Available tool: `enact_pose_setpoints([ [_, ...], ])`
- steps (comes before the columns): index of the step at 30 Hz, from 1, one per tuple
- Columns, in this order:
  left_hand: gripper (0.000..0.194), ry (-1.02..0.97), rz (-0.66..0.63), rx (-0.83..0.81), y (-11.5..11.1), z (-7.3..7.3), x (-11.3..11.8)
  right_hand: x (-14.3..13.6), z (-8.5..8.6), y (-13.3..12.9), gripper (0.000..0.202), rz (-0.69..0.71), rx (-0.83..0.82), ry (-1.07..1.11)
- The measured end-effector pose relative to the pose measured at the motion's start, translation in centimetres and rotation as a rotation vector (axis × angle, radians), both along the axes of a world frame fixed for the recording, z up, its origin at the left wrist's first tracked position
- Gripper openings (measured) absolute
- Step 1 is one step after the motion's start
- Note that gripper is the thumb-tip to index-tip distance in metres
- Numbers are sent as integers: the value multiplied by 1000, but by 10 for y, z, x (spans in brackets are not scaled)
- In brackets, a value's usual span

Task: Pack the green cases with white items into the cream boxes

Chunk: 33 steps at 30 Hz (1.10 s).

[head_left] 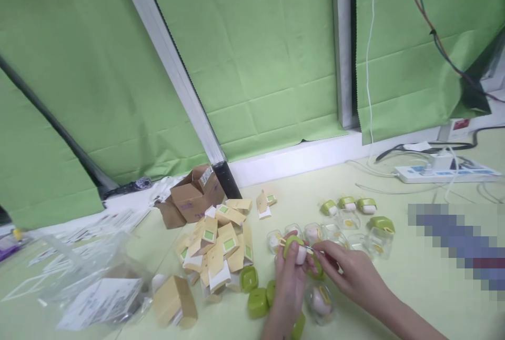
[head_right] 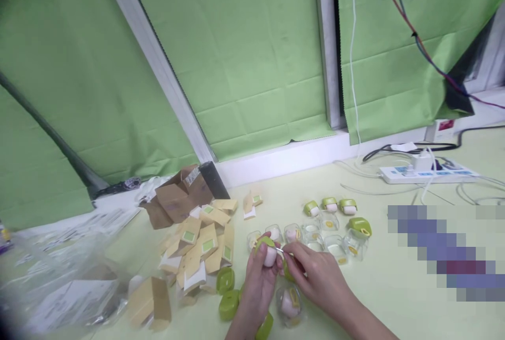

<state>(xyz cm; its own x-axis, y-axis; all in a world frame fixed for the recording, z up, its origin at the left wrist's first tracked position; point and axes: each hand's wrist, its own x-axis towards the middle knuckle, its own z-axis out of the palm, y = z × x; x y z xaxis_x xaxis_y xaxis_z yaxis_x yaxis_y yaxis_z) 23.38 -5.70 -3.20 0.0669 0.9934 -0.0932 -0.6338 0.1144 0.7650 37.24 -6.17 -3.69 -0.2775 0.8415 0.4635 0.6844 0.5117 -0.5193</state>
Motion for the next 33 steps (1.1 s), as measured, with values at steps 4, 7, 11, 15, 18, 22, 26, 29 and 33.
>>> enact_pose_setpoints([
  [4, 53, -4, 21, -27, -3, -1, 4, -4, -11, 0, 29, -76, 103, -52],
  [7, 55, 3, 28, -26, -4, -2, 5, -8, -20, 1, 30, -139, 160, -148],
  [11, 65, 34, 20, -46, -3, -1, 4, -8, -23, 6, 28, -171, 183, -220],
  [15, 73, 78, 10, -30, -3, 4, 0, 0, -11, 10, 26, -121, 87, -155],
  [18, 72, 121, 25, 23, 0, 0, -3, 5, 0, 11, 24, -148, -95, 9],
  [22, 74, 293, -22, 33, 3, -16, 0, 4, 4, 11, 38, -50, -318, 213],
  [26, 78, 278, -20, -1, 7, -22, 3, 3, 4, 15, 32, 71, -344, 266],
  [29, 77, 217, 89, -54, 11, -14, 0, 14, 4, 23, 37, -34, -285, 273],
  [33, 52, 66, 162, -38, 11, 1, -5, 41, 1, 37, 32, -229, -229, 36],
])
